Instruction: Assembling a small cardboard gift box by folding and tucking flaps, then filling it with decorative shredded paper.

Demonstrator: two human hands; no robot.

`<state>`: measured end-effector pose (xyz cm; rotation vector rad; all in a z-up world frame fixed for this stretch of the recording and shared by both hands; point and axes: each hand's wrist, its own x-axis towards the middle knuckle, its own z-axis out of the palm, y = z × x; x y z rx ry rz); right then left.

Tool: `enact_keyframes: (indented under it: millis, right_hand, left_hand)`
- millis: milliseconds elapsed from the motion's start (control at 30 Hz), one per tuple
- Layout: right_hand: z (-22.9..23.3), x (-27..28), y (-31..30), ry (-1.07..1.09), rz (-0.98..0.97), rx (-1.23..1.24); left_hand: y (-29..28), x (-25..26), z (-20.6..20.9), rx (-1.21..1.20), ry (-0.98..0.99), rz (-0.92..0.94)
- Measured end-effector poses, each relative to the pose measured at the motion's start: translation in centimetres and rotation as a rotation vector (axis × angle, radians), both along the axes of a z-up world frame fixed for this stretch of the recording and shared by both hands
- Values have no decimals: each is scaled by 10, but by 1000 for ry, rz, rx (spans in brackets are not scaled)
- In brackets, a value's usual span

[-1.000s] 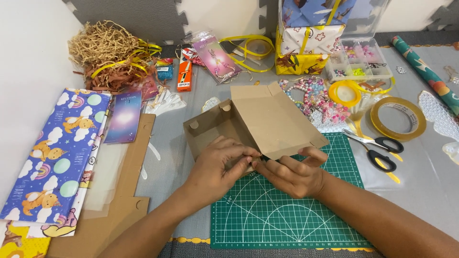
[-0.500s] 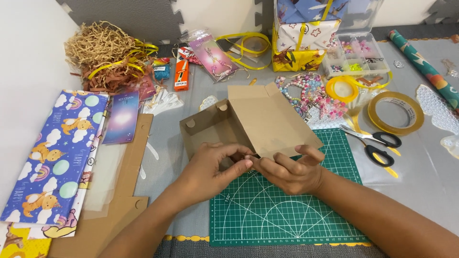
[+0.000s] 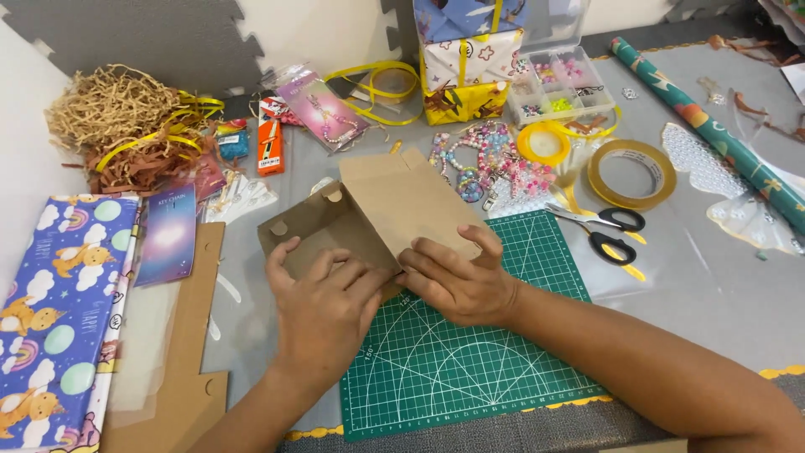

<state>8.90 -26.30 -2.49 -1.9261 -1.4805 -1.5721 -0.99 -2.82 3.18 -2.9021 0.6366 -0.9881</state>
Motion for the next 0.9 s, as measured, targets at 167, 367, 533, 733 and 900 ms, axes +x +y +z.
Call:
enact_keyframes:
  millis: [167,367,533,733,900]
  right_hand:
    - [6,-8,1,14,-76,-6]
    - [14,-4,-2,57,-50,-29]
    - [6,8,-7,52,-95,-51]
    - [28,10,-33,203,-142,28]
    - [56,-26,-68,1200,-373,-78]
  left_hand:
    - [-4,-2,0,-76,28,4]
    - [0,7,-15,-308,272,8]
    - [-4,8,-22,-252,188,16]
    - [-2,16,-32,-281,-31,19]
    - [-8,24,-34,-375,71,-51]
